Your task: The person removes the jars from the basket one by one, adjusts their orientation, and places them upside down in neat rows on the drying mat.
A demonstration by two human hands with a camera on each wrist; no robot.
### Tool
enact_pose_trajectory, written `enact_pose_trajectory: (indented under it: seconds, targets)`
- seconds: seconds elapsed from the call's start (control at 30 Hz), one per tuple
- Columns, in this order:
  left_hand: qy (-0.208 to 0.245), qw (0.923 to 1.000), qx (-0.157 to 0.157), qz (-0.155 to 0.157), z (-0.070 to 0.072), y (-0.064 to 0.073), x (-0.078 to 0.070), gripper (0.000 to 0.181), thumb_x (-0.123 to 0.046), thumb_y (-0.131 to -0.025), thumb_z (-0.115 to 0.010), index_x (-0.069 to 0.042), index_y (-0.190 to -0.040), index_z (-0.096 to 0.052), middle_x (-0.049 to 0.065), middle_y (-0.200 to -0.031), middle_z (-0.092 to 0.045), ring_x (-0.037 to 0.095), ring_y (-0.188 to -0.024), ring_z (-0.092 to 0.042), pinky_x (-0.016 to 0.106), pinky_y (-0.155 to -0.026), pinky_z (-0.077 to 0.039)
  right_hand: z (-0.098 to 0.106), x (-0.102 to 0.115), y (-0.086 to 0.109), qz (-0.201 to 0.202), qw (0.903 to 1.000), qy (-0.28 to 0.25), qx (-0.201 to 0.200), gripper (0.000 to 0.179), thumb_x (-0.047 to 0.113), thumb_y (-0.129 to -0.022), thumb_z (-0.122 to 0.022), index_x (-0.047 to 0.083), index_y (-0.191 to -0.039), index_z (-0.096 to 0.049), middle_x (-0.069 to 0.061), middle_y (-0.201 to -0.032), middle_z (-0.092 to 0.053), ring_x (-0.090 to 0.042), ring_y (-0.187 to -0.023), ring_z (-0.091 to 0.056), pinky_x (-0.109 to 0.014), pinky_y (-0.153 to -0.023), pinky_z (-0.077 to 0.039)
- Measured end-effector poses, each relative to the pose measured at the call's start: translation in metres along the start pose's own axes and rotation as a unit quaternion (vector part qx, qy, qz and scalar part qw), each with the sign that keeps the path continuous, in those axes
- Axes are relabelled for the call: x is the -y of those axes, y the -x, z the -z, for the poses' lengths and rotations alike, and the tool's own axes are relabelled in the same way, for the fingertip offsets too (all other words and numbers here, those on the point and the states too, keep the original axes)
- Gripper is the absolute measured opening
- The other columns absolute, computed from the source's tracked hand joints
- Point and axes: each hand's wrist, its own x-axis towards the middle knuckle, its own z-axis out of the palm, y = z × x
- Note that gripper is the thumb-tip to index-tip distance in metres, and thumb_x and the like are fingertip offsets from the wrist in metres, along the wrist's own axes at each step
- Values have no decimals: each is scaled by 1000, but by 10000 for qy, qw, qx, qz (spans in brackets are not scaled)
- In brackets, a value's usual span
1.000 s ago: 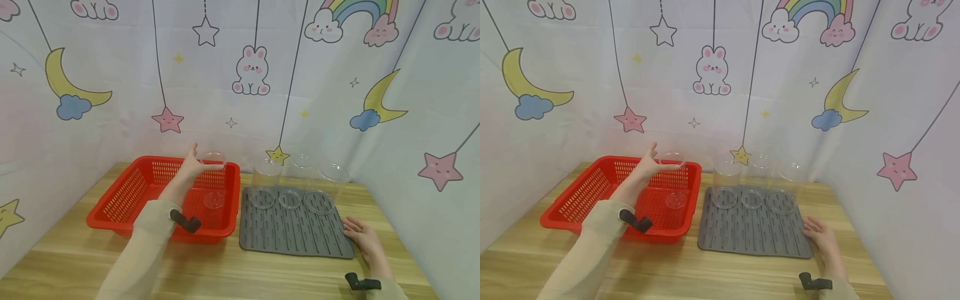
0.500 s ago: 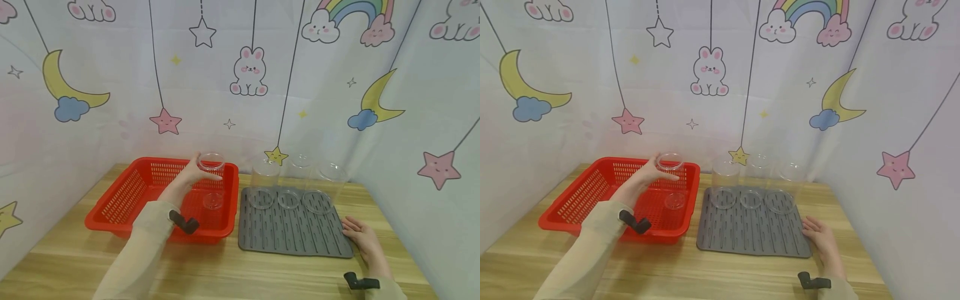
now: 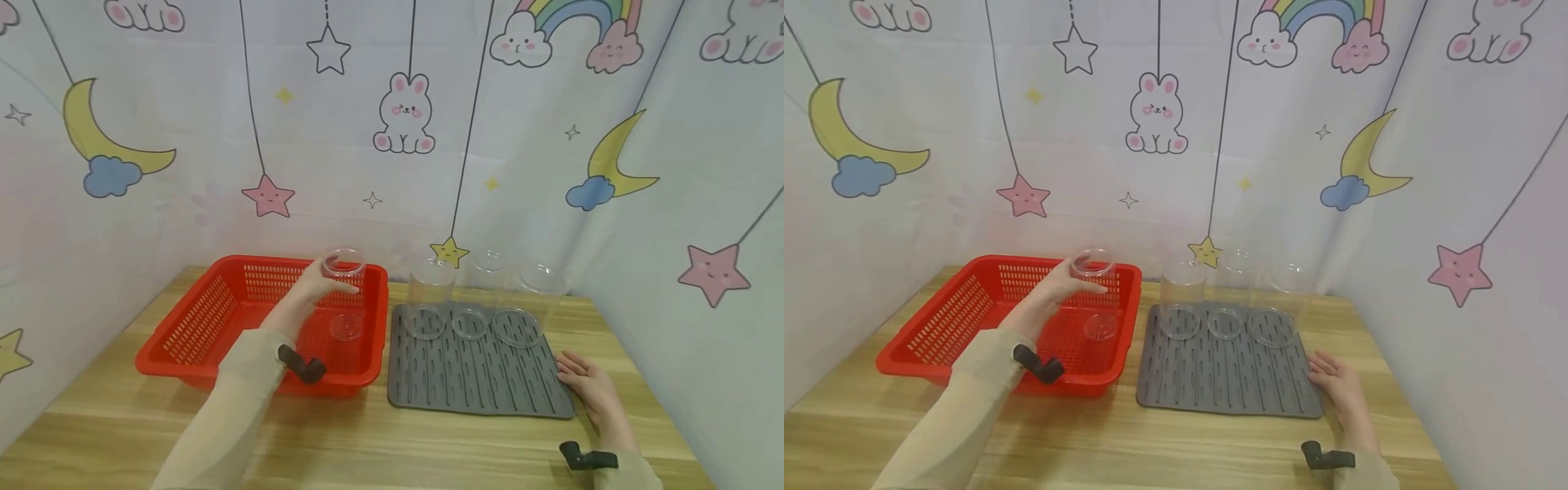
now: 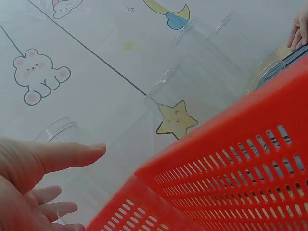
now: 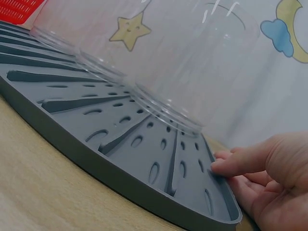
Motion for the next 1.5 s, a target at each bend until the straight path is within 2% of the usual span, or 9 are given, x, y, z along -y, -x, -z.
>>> enact_pose_trajectory:
  seconds: [0.13, 0.47, 0.7, 0.87, 0.97, 1.07, 1.2, 1.3, 1.5]
  targets:
    - [54, 9999, -109, -7, 2, 3, 1, 83, -9, -83, -75, -14, -152, -29, 16, -150, -39, 35, -134, -35, 56, -113, -33, -1, 0, -1, 15, 10000, 39, 5, 74, -5, -93, -57, -14, -150, -10, 2, -124, -61, 16, -91, -56, -11, -84, -51]
    - [379, 9961, -594, -537, 3, 19, -7, 85, -10, -81, -77, -16, -152, -30, 10, -152, -39, 31, -136, -36, 52, -114, -35, -2, 6, 2, -101, 9999, -67, 33, 73, 0, -96, -56, -13, -150, -9, 7, -116, -62, 15, -90, -57, -11, -85, -51]
    - [182, 9892, -952, -1099, -1, 37, -22, 90, -10, -80, -78, -21, -153, -27, 7, -152, -39, 30, -132, -40, 51, -109, -41, -2, 19, 6, -70, 9995, -273, 171, 75, 4, -98, -53, -12, -151, -2, 29, -94, -59, 12, -90, -61, -12, -85, -51]
    - [-40, 9790, -1288, -1577, -10, 49, -32, 89, -9, -79, -78, -20, -153, -30, 10, -148, -43, 31, -130, -42, 52, -105, -45, -5, 41, 14, 193, 9998, 50, 91, 80, 13, -99, -56, -9, -152, -1, 35, -95, -53, 16, -89, -58, -8, -84, -49]
    - [-272, 9659, -1560, -2048, -18, 55, -36, 87, -7, -77, -80, -18, -151, -35, 10, -147, -45, 31, -131, -43, 53, -103, -47, -9, 56, 20, 593, 9977, 314, -63, 79, 16, -98, -59, -10, -152, -7, 35, -99, -53, 17, -90, -57, -6, -82, -48]
    - [-569, 9470, -1888, -2535, -28, 60, -39, 85, -6, -74, -81, -17, -148, -40, 10, -145, -48, 31, -130, -45, 54, -103, -47, -14, 70, 25, 1122, 9931, 298, -188, 69, 15, -97, -60, -6, -150, -20, 32, -103, -55, 14, -93, -58, -6, -81, -48]
    - [-931, 9203, -2292, -3031, -42, 67, -41, 84, -7, -72, -84, -18, -145, -45, 9, -144, -52, 31, -129, -47, 54, -104, -44, -26, 88, 33, 1798, 9834, 82, -207, 45, 9, -96, -61, 17, -136, -42, 28, -110, -59, 11, -100, -57, -7, -81, -49]
    - [-1116, 9016, -2417, -3409, -52, 71, -40, 82, -8, -71, -85, -15, -144, -47, 10, -142, -53, 31, -128, -47, 55, -105, -42, -37, 99, 40, 2270, 9737, -109, -137, 42, 3, -95, -60, 23, -129, -48, 24, -116, -61, 8, -106, -56, -8, -83, -49]
    - [-1592, 8535, -2604, -4224, -72, 79, -37, 79, -6, -68, -85, -11, -139, -50, 10, -137, -56, 29, -127, -48, 53, -109, -37, -61, 119, 55, 2857, 9580, -157, -198, 49, -4, -92, -61, 22, -132, -50, 18, -123, -59, 5, -113, -53, -8, -85, -48]
